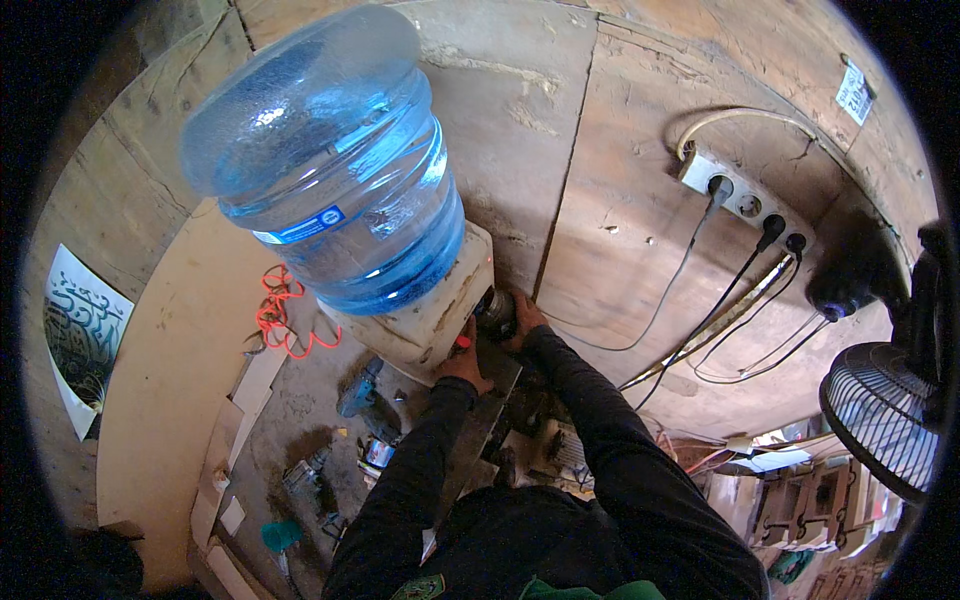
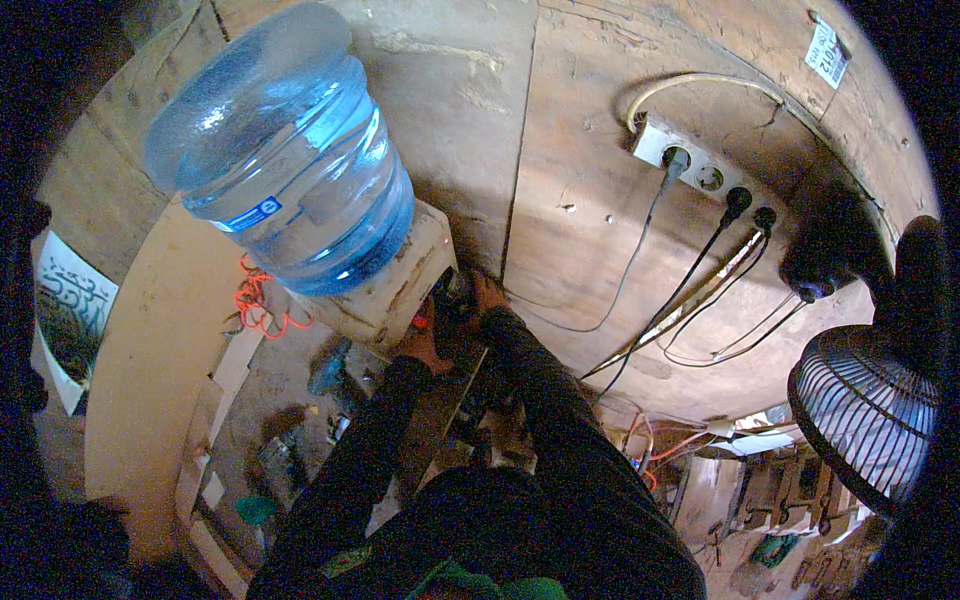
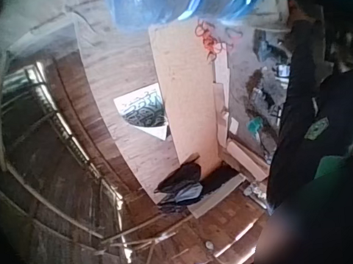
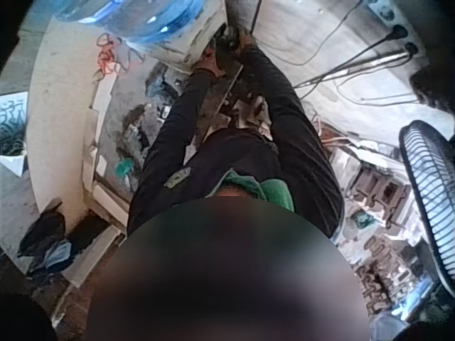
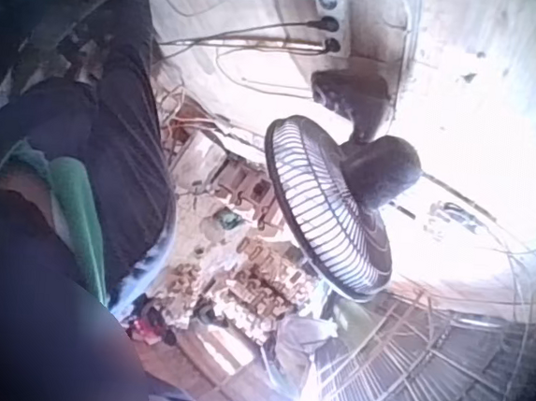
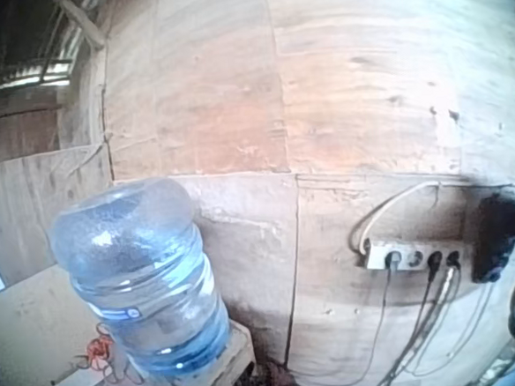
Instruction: The person walks through a cluttered workshop, approaches a water dispenser, and fills a black reusable bottle. After filling, the person secures the lid and walks back through the workshop.
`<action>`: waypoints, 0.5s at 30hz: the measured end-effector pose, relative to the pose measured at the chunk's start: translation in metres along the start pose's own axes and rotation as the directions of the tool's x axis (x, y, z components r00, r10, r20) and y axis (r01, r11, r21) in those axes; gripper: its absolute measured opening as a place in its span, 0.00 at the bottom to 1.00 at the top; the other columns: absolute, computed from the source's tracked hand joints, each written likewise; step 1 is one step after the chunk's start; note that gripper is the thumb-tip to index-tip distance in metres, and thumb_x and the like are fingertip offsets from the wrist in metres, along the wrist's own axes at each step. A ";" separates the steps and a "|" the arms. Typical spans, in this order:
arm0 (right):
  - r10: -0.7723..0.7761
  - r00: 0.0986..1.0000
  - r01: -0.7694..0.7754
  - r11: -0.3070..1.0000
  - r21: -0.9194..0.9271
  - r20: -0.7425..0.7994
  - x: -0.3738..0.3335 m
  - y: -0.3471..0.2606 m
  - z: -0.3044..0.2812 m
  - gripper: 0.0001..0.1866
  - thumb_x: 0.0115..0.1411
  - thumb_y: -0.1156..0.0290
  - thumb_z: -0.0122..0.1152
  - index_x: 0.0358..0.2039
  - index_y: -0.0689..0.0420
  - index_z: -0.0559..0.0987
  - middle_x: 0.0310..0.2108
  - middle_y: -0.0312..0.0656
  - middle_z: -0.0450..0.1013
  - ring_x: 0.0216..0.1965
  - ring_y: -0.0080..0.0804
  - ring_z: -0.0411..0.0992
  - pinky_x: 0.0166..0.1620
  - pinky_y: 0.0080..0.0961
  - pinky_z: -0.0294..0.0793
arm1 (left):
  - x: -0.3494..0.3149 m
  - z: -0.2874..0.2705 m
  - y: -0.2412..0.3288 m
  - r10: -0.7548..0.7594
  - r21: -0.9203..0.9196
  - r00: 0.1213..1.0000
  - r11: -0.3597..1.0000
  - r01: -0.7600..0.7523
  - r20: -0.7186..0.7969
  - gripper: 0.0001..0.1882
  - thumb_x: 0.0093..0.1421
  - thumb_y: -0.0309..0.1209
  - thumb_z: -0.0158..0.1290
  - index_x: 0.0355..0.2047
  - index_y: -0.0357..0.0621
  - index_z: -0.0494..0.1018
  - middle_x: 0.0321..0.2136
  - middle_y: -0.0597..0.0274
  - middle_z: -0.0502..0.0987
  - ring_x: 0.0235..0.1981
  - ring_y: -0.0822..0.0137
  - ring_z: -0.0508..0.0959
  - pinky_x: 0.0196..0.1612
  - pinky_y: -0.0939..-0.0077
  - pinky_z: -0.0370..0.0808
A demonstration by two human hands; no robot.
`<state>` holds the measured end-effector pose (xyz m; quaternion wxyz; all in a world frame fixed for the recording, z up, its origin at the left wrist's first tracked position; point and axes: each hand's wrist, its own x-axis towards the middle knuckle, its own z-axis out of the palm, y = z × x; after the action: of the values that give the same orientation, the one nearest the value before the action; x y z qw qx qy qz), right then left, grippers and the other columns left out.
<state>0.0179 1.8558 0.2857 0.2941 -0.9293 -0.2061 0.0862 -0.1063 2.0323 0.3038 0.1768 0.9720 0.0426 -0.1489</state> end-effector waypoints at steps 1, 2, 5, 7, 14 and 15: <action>0.005 1.000 -0.005 1.000 0.003 0.001 0.000 0.001 0.000 0.73 0.26 0.55 0.85 0.72 0.49 0.49 0.65 0.60 0.62 0.63 0.62 0.65 0.62 0.50 0.71 | 0.001 0.003 0.000 -0.022 -0.013 1.000 1.000 0.022 0.012 0.76 0.44 0.47 0.71 0.73 0.63 0.18 0.76 0.48 0.40 0.73 0.39 0.51 0.68 0.38 0.59; 0.010 1.000 -0.010 1.000 0.006 0.003 0.000 0.001 0.001 0.73 0.26 0.55 0.85 0.72 0.48 0.49 0.65 0.60 0.62 0.63 0.62 0.65 0.62 0.50 0.71 | 0.001 0.003 0.001 -0.046 0.052 0.999 0.998 0.046 -0.010 0.76 0.44 0.47 0.71 0.73 0.62 0.18 0.75 0.47 0.41 0.72 0.39 0.52 0.68 0.38 0.59; 0.009 1.000 -0.009 1.000 0.015 0.000 0.001 0.004 0.003 0.73 0.25 0.57 0.85 0.72 0.48 0.48 0.65 0.61 0.61 0.62 0.62 0.65 0.61 0.50 0.72 | -0.012 -0.003 0.010 -0.042 0.101 0.992 0.993 0.054 -0.123 0.76 0.44 0.47 0.72 0.74 0.62 0.19 0.75 0.46 0.43 0.72 0.39 0.54 0.68 0.37 0.60; 0.005 1.000 -0.005 1.000 0.010 -0.008 0.002 0.006 0.006 0.75 0.24 0.58 0.86 0.72 0.49 0.48 0.66 0.60 0.61 0.63 0.61 0.65 0.62 0.51 0.71 | -0.021 -0.012 0.014 0.029 0.055 0.986 0.998 -0.021 -0.164 0.76 0.44 0.47 0.72 0.74 0.62 0.19 0.75 0.46 0.45 0.71 0.39 0.55 0.67 0.37 0.60; 0.034 0.998 -0.036 0.999 0.023 0.061 0.009 0.006 0.004 0.76 0.24 0.59 0.86 0.73 0.48 0.47 0.65 0.61 0.62 0.62 0.61 0.66 0.62 0.50 0.72 | -0.008 -0.005 0.001 0.042 -0.001 0.997 0.999 -0.042 -0.064 0.76 0.41 0.51 0.72 0.74 0.58 0.23 0.71 0.39 0.53 0.67 0.36 0.60 0.65 0.40 0.65; 0.058 0.994 -0.059 0.998 0.008 0.093 0.009 0.006 0.003 0.75 0.25 0.59 0.85 0.73 0.47 0.47 0.64 0.62 0.62 0.62 0.62 0.66 0.61 0.49 0.72 | -0.002 -0.002 -0.003 0.088 0.001 0.992 0.996 -0.089 -0.087 0.77 0.38 0.53 0.72 0.74 0.54 0.27 0.69 0.37 0.55 0.65 0.35 0.62 0.64 0.42 0.66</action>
<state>0.0271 1.8569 0.2798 0.2868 -0.9283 -0.1918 0.1391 -0.1078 2.0361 0.3046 0.1827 0.9782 0.0075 -0.0982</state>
